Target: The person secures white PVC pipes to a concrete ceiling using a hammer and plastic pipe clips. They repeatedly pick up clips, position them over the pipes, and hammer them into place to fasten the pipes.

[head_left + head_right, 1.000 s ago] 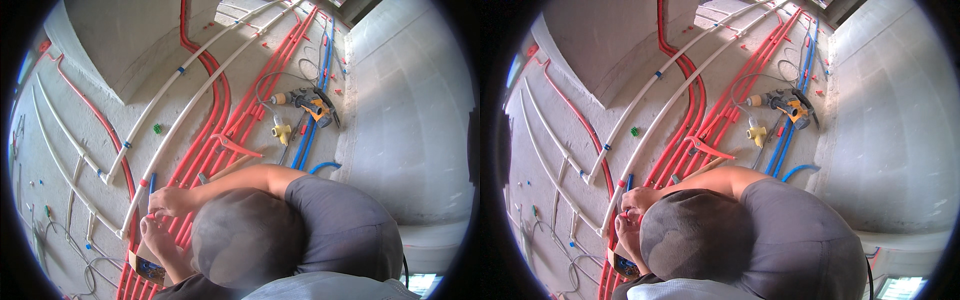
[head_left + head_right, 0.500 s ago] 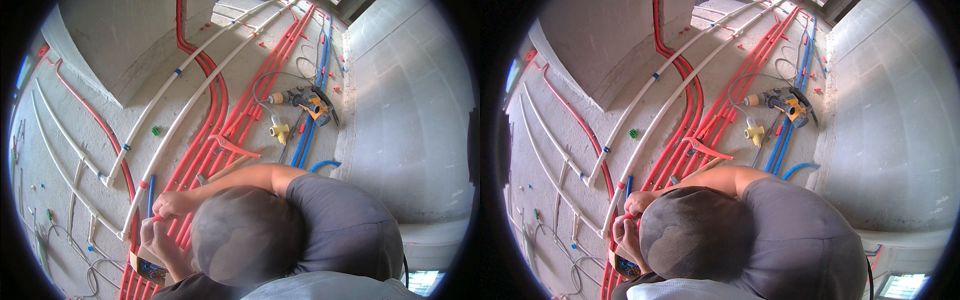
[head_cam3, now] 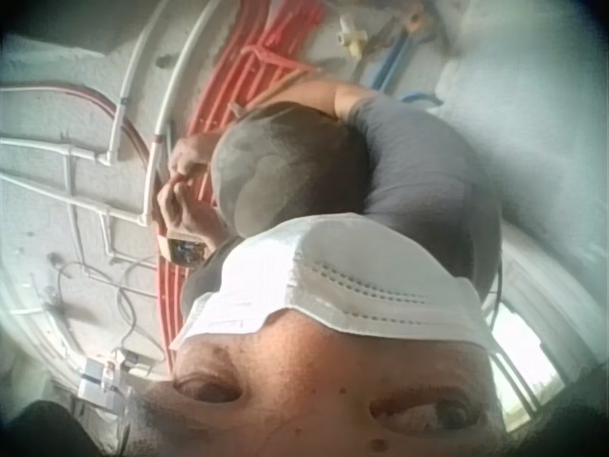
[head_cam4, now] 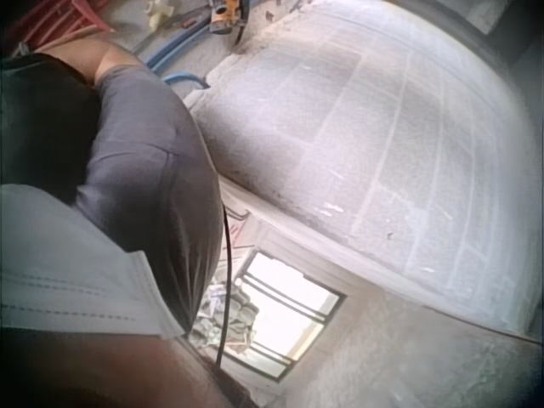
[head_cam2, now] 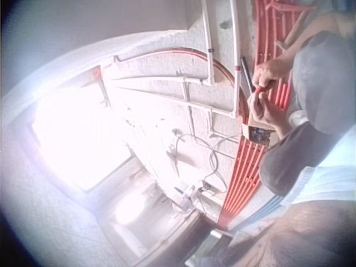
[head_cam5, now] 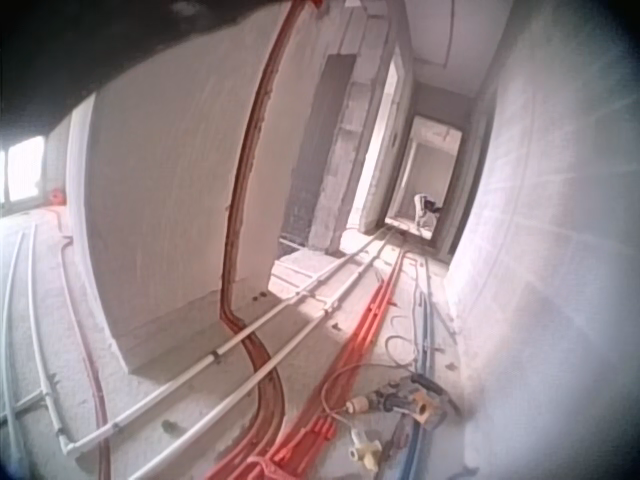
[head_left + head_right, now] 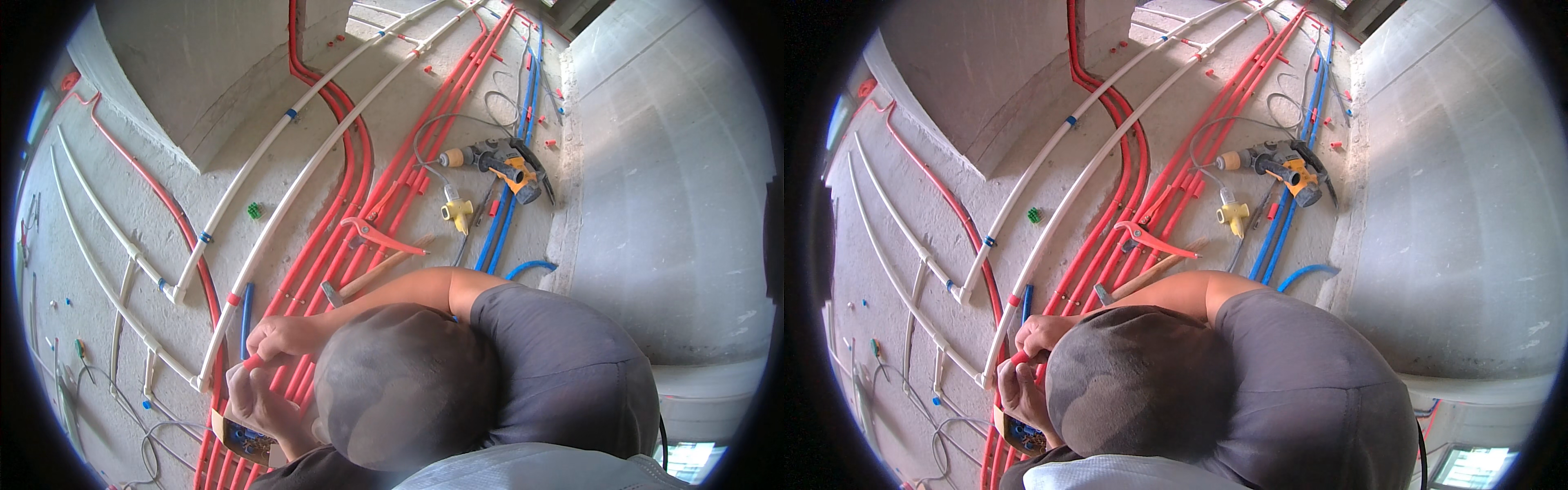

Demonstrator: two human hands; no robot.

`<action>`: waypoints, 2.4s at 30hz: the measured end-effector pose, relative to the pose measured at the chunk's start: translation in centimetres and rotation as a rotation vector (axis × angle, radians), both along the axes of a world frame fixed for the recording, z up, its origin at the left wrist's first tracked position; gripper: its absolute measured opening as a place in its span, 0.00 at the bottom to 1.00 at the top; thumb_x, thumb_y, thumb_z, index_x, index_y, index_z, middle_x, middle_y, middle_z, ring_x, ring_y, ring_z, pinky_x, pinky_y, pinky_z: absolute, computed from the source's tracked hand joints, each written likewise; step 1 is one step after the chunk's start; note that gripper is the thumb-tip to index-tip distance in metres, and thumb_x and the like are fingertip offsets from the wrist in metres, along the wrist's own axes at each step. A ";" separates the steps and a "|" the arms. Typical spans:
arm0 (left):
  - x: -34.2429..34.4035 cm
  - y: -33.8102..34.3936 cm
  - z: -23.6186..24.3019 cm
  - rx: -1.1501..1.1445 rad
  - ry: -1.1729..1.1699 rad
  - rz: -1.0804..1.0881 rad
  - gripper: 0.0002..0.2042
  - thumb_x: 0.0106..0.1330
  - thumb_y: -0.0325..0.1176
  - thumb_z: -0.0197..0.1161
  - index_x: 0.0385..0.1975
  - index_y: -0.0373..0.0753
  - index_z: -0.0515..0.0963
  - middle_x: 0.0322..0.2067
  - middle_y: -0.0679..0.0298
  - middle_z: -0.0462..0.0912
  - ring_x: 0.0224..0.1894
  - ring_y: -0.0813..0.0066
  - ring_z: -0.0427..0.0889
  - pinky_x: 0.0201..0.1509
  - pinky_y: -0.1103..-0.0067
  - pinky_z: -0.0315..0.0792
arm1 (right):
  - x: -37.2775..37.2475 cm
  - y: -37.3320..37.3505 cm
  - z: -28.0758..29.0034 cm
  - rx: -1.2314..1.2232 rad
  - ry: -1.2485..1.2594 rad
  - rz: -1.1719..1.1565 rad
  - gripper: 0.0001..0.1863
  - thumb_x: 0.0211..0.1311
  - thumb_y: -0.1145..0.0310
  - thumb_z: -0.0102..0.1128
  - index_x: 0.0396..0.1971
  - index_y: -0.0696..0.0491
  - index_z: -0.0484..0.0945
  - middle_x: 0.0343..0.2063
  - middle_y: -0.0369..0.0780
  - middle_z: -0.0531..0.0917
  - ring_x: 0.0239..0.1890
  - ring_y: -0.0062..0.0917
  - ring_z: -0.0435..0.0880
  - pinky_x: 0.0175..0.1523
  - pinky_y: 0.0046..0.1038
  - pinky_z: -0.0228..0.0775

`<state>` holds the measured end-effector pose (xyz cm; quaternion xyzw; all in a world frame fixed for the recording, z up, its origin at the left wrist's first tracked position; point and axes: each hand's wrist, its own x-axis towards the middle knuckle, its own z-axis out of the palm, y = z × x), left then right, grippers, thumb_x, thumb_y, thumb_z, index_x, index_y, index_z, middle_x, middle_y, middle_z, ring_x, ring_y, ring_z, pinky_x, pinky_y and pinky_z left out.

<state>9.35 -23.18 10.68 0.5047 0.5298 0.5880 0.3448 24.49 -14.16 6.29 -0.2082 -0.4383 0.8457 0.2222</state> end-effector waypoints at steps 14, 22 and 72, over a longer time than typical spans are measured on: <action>1.4 -0.3 0.4 -0.290 -0.196 0.058 0.07 0.75 0.29 0.66 0.33 0.34 0.81 0.26 0.68 0.81 0.28 0.83 0.78 0.33 0.84 0.71 | 2.6 -1.3 1.4 0.893 -0.259 -0.293 0.11 0.71 0.64 0.63 0.39 0.57 0.81 0.32 0.43 0.82 0.37 0.39 0.85 0.46 0.42 0.75; 1.7 -1.1 0.4 -0.274 -0.390 0.000 0.05 0.74 0.25 0.69 0.35 0.36 0.80 0.29 0.69 0.83 0.30 0.85 0.78 0.33 0.82 0.71 | 2.4 0.6 2.5 1.517 -0.120 -0.504 0.08 0.52 0.72 0.68 0.24 0.57 0.76 0.25 0.43 0.78 0.24 0.39 0.80 0.25 0.42 0.71; -33.0 9.7 -21.2 -0.521 0.372 0.489 0.08 0.59 0.32 0.74 0.31 0.34 0.91 0.26 0.50 0.90 0.29 0.61 0.91 0.37 0.69 0.82 | -34.5 13.8 -12.8 1.401 -0.490 0.384 0.17 0.65 0.71 0.69 0.53 0.56 0.85 0.54 0.52 0.82 0.52 0.53 0.86 0.60 0.45 0.80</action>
